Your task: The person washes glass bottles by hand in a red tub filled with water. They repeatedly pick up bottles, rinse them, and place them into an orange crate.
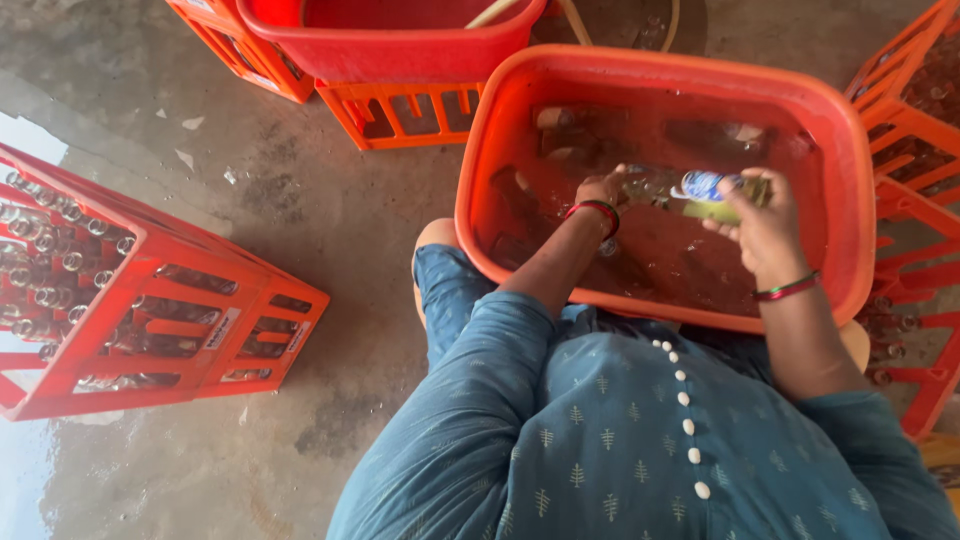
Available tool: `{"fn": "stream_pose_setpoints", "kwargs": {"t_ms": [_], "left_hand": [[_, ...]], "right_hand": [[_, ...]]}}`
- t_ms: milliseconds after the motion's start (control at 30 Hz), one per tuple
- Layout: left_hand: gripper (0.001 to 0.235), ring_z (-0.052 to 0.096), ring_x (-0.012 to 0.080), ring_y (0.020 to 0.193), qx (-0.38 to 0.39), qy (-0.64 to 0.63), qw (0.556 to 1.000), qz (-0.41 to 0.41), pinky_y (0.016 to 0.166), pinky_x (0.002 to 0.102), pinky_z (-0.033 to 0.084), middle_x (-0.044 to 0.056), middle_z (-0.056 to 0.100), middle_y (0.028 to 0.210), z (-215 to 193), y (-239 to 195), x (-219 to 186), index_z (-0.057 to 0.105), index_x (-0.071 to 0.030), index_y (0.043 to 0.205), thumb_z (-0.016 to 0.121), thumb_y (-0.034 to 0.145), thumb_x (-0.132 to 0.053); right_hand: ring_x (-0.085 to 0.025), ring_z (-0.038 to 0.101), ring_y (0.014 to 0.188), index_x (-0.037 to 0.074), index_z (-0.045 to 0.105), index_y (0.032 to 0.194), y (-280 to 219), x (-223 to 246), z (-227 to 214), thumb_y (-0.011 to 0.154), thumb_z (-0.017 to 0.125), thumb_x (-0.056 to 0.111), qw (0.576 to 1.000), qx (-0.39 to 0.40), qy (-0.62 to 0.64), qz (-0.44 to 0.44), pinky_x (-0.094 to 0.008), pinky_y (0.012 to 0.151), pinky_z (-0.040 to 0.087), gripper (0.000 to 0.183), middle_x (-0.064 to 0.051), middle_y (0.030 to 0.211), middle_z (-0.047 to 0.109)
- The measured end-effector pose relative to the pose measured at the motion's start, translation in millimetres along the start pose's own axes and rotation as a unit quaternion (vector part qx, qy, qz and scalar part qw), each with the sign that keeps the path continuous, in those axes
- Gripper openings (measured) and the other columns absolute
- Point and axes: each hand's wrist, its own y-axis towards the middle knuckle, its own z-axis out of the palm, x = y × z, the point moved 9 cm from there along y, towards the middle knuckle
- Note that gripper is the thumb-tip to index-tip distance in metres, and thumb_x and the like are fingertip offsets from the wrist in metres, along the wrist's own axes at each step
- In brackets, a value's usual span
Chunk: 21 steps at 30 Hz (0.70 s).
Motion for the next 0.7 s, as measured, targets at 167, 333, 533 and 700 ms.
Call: {"fn": "stream_pose_setpoints", "kwargs": {"t_ms": [167,333,533,700], "left_hand": [[0.041,0.067,0.0254,0.076,0.082,-0.049,0.995,0.029,0.063,0.041,0.066,0.016,0.064,0.092,12,-9,-13,0.055,0.007,0.112,0.073,0.092,-0.023],[0.055,0.069,0.0227,0.073,0.012,0.003,0.999,0.043,0.066,0.038,0.062,0.016,0.065,0.096,24,-74,-63,0.041,-0.002,0.127,0.078,0.087,-0.012],[0.054,0.067,0.0136,0.078,0.081,0.056,0.991,0.09,0.07,0.03,0.06,0.009,0.068,0.098,48,-109,-87,0.059,0.004,0.128,0.079,0.089,-0.028],[0.037,0.061,0.0132,0.09,0.141,-0.008,0.988,0.059,0.079,0.033,0.058,0.002,0.063,0.101,57,-108,-85,0.066,-0.006,0.119,0.078,0.091,-0.026]], "right_hand": [[-0.035,0.069,0.107,0.01,0.05,0.136,-6,-4,-11,0.107,0.063,0.038,0.993,0.042,0.078,0.076,-0.044,0.08,0.063,0.041,-0.018,0.131,0.064],[-0.039,0.066,0.119,0.004,0.051,0.147,-3,-13,-17,0.109,0.06,0.046,0.977,0.064,0.166,0.117,-0.043,0.091,0.058,0.058,-0.018,0.142,0.064],[-0.035,0.067,0.114,0.002,0.051,0.147,-3,-44,-25,0.108,0.057,0.049,0.965,0.077,0.191,0.163,-0.042,0.091,0.06,0.062,-0.019,0.139,0.065],[-0.034,0.069,0.095,0.017,0.053,0.141,-3,-55,-20,0.114,0.05,0.055,0.966,0.106,0.191,0.138,-0.036,0.071,0.054,0.046,-0.013,0.126,0.067]]}}
